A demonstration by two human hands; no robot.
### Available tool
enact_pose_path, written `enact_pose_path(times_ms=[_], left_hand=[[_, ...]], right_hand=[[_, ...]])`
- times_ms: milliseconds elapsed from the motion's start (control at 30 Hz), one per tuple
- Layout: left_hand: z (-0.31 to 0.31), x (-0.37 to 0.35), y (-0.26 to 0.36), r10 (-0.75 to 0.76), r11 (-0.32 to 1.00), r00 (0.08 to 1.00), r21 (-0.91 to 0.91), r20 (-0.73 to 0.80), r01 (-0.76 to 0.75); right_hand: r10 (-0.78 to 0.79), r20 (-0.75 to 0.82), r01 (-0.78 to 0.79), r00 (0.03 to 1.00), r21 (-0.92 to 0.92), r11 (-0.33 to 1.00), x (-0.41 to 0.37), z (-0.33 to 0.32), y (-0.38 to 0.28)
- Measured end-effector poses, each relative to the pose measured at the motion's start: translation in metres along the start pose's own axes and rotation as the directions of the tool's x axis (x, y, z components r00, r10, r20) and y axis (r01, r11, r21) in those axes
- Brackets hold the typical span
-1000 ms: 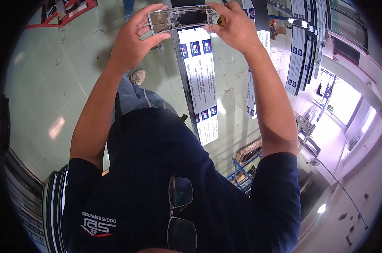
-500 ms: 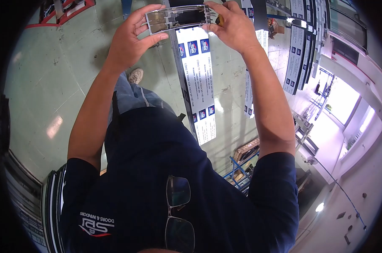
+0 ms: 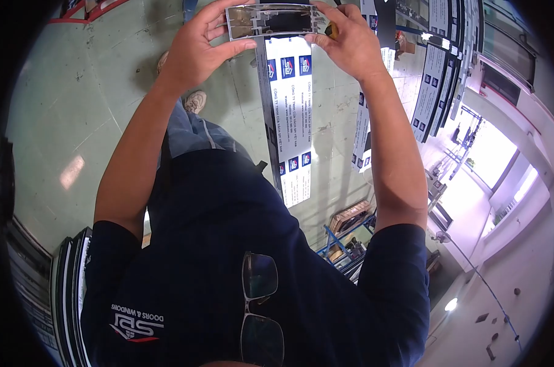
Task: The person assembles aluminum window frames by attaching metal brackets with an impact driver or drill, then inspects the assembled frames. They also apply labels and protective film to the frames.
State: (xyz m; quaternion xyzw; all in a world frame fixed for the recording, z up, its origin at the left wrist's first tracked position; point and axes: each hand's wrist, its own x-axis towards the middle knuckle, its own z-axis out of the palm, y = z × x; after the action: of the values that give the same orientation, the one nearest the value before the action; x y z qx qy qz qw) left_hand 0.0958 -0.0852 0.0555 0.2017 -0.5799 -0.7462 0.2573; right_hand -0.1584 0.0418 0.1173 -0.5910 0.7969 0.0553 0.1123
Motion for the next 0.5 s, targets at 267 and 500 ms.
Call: enact_pose_path(times_ms=[267, 500], left_hand=[[-0.002, 0.0, -0.01, 0.123, 0.988, 0.992, -0.093, 0.026, -0.12], [0.001, 0.001, -0.024, 0.097, 0.986, 0.995, -0.132, -0.013, -0.097]], right_hand=[[-0.041, -0.026, 0.042, 0.999, 0.057, 0.997, -0.001, -0.003, -0.004], [-0.04, -0.003, 0.04, 0.999, 0.078, 0.996, 0.002, 0.002, 0.006]])
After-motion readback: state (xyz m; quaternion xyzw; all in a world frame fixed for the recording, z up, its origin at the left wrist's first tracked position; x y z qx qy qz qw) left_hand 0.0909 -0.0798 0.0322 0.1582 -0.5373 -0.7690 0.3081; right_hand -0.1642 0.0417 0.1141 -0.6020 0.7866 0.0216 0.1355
